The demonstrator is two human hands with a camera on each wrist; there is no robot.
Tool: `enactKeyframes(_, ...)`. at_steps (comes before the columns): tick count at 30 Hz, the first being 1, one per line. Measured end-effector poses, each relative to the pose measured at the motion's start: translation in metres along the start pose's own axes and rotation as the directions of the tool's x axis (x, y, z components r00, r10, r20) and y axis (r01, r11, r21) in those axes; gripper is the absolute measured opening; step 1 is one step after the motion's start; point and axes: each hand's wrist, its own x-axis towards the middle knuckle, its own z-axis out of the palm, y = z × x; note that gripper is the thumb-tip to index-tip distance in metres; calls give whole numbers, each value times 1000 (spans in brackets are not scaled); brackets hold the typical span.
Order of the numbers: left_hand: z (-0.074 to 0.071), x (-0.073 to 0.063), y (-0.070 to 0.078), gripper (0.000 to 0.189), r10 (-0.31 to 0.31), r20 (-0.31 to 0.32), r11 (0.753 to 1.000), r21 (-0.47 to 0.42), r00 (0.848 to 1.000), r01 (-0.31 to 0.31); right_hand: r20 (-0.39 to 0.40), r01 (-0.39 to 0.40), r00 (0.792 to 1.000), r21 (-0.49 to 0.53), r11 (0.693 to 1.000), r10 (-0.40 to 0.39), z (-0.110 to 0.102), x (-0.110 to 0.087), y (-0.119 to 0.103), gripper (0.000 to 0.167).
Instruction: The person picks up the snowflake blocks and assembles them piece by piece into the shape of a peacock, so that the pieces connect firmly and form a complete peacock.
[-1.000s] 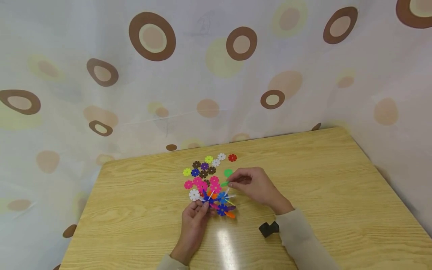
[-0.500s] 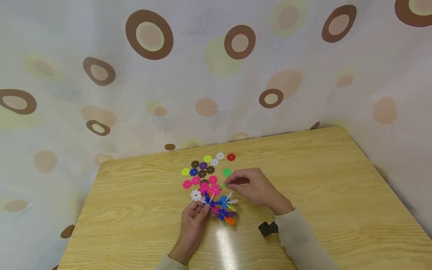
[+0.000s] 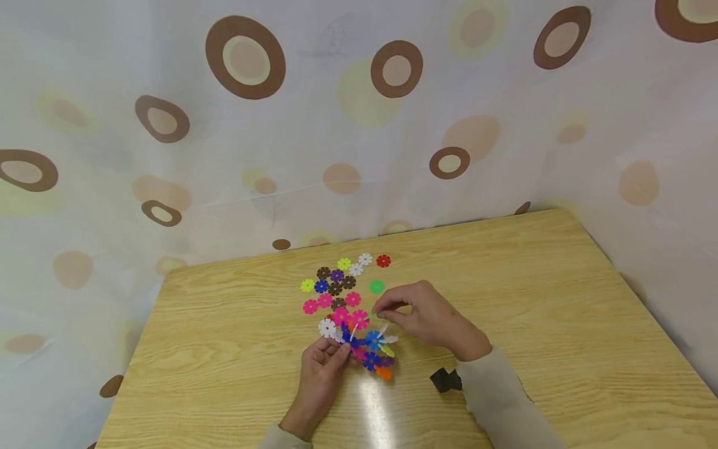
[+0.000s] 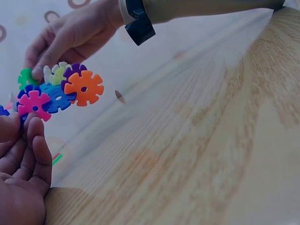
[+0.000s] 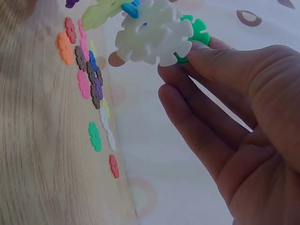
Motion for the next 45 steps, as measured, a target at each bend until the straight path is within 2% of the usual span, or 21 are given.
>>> enactKeyframes(7,-2,-1,0,16,-10,14,1000,9,1000,9,22,5,1000,12,1000,-6,1,1,1,16)
enactKeyframes(20,-3,0,0,28,-1,29,1000,23,1000,0,-6,14,1000,37,999,-14,4,-1,10,18)
enactKeyframes(33,-4,1,0,31,4,44,999,53,999,-7,-30,97,995,119,988,-94,11,1,13,18)
enactKeyframes(36,-3,0,0,32,9,43,999,32,999,-10,-28,100,995,60,993,-98,9,2,7,20)
enactKeyframes(40,-1,0,0,32,11,29,1000,16,1000,-12,4,65,998,-22,998,-64,3,0,-1,18)
enactKeyframes(45,-1,1,1,18,7,6,1000,4,1000,-7,46,44,998,-113,993,-39,-2,0,-6,21)
